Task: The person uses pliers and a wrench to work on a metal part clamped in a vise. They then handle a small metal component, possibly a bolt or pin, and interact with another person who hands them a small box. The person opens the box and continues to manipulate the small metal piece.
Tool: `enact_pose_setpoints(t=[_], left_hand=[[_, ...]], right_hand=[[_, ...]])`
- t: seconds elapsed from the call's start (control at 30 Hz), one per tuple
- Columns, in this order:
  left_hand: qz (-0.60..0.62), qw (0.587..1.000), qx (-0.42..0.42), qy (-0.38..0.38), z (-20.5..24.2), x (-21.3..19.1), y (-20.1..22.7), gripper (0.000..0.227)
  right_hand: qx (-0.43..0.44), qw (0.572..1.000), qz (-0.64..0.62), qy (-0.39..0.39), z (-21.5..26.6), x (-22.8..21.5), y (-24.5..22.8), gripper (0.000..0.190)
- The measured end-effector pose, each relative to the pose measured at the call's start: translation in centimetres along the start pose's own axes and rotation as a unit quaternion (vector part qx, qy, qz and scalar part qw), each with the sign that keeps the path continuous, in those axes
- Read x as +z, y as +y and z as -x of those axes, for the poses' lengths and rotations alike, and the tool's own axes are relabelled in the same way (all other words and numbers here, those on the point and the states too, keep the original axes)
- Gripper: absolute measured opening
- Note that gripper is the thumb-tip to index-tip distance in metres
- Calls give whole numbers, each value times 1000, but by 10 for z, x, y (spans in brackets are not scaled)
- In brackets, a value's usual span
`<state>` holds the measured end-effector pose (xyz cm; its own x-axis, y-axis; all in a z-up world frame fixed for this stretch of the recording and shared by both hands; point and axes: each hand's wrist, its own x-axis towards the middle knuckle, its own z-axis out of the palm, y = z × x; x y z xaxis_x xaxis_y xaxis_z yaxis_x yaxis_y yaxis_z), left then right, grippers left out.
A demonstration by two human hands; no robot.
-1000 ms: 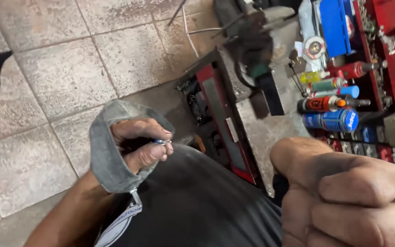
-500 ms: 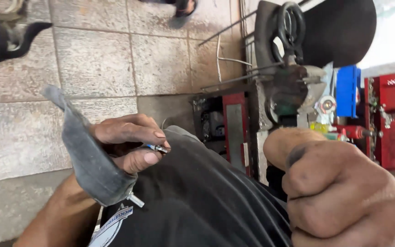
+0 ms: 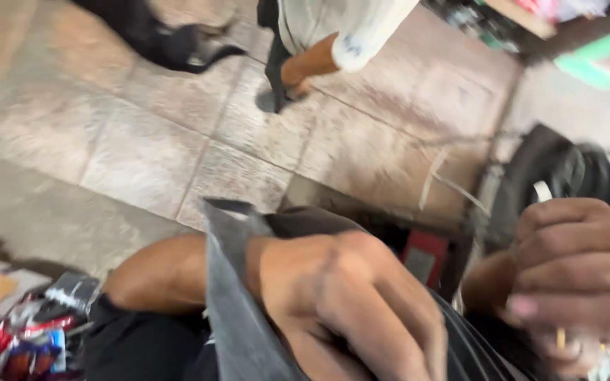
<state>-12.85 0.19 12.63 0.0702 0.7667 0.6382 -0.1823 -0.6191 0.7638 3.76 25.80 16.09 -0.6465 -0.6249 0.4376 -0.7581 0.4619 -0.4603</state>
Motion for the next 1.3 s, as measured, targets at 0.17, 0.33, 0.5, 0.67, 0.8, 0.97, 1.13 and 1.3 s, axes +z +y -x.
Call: enact_pose_setpoints(t=[0.17, 0.33, 0.5, 0.67, 0.8, 0.97, 1.13, 1.3], left_hand=[[30, 992, 46, -110, -44, 40, -38, 65], [-40, 997, 55, -48, -84, 53, -77, 58], [-66, 983, -38, 170, -109, 55, -97, 20], [-434, 832, -159, 308, -120, 60, -159, 17], [-468, 822, -144, 292, -134, 64, -168, 18], [-476, 819, -159, 280, -145, 67, -175, 19], [-476, 823, -152, 270, -151, 68, -178, 19], [-474, 827, -151, 262, -156, 68, -179, 20]], right_hand=[[165, 852, -17, 497, 111, 76, 34, 37], [184, 886, -93, 415, 185, 64, 79, 32], [269, 905, 28, 329, 173, 35, 97, 30], [179, 917, -58, 351, 157, 27, 116, 23], [146, 925, -34, 349, 163, 19, 122, 26], [112, 920, -55, 372, 177, 20, 130, 22], [107, 917, -44, 380, 186, 18, 131, 20], [111, 920, -32, 374, 187, 11, 125, 20]])
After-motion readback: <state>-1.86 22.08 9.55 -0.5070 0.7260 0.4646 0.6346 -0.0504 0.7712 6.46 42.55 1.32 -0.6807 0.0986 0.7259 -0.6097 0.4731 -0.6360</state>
